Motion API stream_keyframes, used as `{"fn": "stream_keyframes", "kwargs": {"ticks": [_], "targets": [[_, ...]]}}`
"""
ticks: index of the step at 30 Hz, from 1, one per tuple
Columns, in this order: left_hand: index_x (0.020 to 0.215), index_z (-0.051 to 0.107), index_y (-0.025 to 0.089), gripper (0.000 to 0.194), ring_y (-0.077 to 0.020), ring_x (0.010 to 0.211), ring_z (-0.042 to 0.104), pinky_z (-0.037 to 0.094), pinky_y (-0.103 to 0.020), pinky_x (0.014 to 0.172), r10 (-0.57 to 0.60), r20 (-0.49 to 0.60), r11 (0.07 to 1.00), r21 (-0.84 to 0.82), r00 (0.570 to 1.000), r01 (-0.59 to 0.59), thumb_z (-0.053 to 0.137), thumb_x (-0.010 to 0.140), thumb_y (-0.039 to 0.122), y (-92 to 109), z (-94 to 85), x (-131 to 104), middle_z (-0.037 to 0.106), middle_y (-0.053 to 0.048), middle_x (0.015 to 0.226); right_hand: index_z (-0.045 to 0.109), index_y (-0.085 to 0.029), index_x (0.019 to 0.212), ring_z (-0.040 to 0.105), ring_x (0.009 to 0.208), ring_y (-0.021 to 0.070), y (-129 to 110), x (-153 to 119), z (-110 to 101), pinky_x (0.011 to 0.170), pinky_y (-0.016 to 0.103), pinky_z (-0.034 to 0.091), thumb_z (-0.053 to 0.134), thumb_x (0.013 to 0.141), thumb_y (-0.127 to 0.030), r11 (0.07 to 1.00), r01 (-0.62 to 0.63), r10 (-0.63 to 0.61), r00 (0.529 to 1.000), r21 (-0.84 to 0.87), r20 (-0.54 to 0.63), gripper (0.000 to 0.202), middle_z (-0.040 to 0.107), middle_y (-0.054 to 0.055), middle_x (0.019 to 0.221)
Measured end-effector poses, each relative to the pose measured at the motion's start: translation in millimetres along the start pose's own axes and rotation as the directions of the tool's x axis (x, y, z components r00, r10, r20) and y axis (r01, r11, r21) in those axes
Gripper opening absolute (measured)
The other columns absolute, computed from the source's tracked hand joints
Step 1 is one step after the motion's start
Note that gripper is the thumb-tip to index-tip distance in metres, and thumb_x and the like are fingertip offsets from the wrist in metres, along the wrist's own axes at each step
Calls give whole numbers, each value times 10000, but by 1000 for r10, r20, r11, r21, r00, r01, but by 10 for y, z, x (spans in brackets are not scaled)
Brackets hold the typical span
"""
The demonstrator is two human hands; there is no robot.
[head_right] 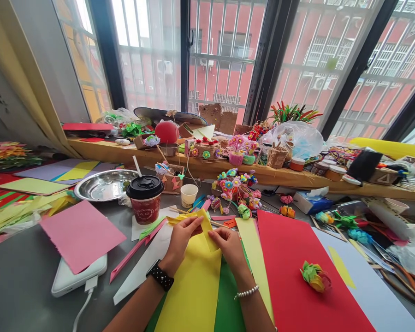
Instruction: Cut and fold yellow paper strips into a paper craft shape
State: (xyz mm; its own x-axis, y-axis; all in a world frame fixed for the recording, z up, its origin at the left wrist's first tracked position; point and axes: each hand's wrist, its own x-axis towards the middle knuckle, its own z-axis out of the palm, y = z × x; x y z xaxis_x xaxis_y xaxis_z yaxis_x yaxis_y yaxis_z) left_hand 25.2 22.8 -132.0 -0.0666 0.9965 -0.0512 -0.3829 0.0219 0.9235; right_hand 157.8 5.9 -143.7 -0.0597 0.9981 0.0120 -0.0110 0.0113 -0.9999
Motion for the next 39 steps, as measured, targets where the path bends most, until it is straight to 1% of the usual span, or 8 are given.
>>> {"fn": "stream_keyframes", "kwargs": {"ticks": [5,10,14,18,25,27,31,39], "targets": [[621,638,109,235,-94,541,547,467,-211,591,-78,139,996,57,987,71,719,520,305,-21,9,0,602,-3,593,625,-149,579,473,507,123,1,11,1,475,229,336,658,579,-453,1000,29,-29,999,-3,-34,306,582,3,546],[609,635,107,243,-95,540,544,474,-215,586,-43,100,997,70,994,36,710,532,326,-16,7,-2,589,7,573,652,-148,620,508,557,140,18,30,-6,509,237,372,651,601,-439,998,50,-47,997,39,-55,292,614,23,603],[651,640,103,243,-107,555,568,481,-220,603,-73,76,997,30,994,71,712,537,305,20,-9,2,610,-8,593,675,-154,701,528,609,150,33,43,-41,547,242,395,644,629,-413,995,84,-81,995,52,-54,270,629,33,647],[665,644,107,248,-109,563,578,477,-211,603,-92,100,996,19,991,90,708,544,314,32,-22,9,625,-21,605,669,-142,710,519,599,145,37,46,-56,540,241,393,639,637,-405,995,87,-85,995,45,-53,275,623,41,649],[639,643,103,280,-108,546,561,470,-218,588,-137,207,986,122,969,113,724,505,335,-20,-2,9,603,-15,570,638,-137,647,473,530,115,-1,21,-37,480,218,372,636,635,-415,990,136,-140,978,-32,-153,278,567,17,582],[640,639,101,269,-107,553,554,468,-217,587,-95,201,987,145,975,67,701,538,341,-22,1,2,594,-15,576,632,-140,646,484,531,115,-16,15,-32,484,219,386,635,632,-424,993,118,-120,984,-25,-131,284,562,13,582],[629,626,107,261,-94,521,520,462,-216,567,-12,125,986,164,992,-9,668,573,358,-21,-8,7,558,4,550,614,-144,624,517,496,118,-20,18,-22,495,236,412,652,601,-444,998,52,-53,998,-20,-36,303,560,1,550],[635,631,117,268,-97,519,528,464,-227,577,-63,133,992,120,989,47,713,506,336,-24,-31,39,576,9,559,597,-147,606,534,481,125,30,46,-15,486,240,424,666,567,-463,999,32,-32,999,3,-32,326,560,-6,511]]}}
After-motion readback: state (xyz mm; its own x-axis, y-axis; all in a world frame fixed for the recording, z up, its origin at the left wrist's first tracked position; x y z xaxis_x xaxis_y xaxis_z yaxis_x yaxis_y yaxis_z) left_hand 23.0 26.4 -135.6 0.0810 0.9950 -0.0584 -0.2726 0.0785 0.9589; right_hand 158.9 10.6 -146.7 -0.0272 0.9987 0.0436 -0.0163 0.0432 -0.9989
